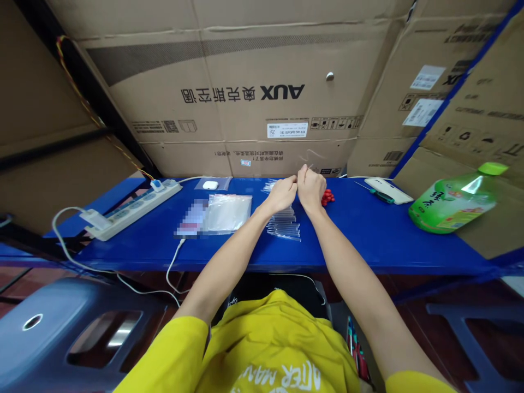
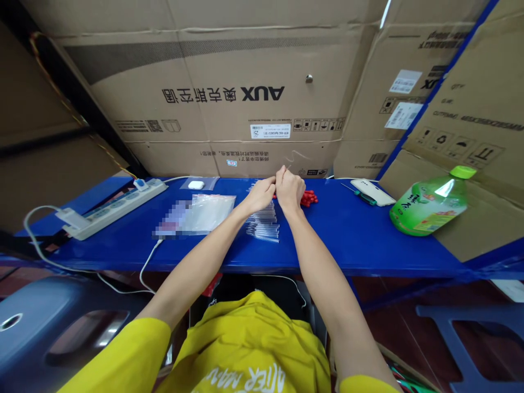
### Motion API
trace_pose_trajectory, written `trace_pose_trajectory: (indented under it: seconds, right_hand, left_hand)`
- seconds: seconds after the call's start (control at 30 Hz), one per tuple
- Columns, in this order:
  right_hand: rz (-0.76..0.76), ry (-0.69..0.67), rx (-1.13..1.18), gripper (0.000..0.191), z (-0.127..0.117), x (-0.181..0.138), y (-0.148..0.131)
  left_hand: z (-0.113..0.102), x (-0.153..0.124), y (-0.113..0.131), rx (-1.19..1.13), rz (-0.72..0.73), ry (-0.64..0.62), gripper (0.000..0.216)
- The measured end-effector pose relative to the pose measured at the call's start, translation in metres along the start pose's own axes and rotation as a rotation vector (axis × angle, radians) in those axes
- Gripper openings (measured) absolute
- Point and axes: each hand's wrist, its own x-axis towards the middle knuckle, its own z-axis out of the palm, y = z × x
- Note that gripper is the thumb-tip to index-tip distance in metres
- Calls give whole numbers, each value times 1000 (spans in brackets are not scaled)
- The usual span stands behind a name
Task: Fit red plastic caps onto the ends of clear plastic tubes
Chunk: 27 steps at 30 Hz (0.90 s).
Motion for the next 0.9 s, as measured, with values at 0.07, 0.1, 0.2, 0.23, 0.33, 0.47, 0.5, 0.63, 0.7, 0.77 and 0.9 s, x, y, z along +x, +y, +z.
trace_pose_trajectory:
  seconds: [0.07,0.1,0.2,0.23,0.33,0.47,0.5,0.63,0.7,0.77,0.9]
  right_hand:
    - [9,14,-40,46,3,1,1]
    - [3,34,-72,46,4,1,2]
    - [-41,86,-132,49,4,5,7]
    - [-58,92,-127,51,3,6,10]
    - [-98,83,-52,55,-1,11,17]
    - [-119,37,58,54,-3,11,20]
    - [-118,22,72,54,-2,10,18]
    - [-90,-18,45,51,3,2,7]
    - [-78,-21,-3,50,7,-1,3]
    - [-72,-18,-30,50,11,-3,1]
    - [-84,-46,23,49,18,-2,2]
  left_hand:
    - [1,0,1,32,-46,4,25]
    - [2,1,1,43,-69,9,25]
    - [3,1,1,-14,-83,35,23]
    - [2,1,1,-77,-71,30,22]
    - [0,2,-1,-356,-66,-56,23]
    - [-6,3,-7,-494,-142,-158,24]
    - [-7,3,-9,-448,-132,-130,24]
    - [-10,1,-19,-94,25,87,21]
    - [-9,-1,-22,48,72,135,20]
    - [-7,-2,-25,123,79,144,21]
    - [0,0,-28,153,72,160,23]
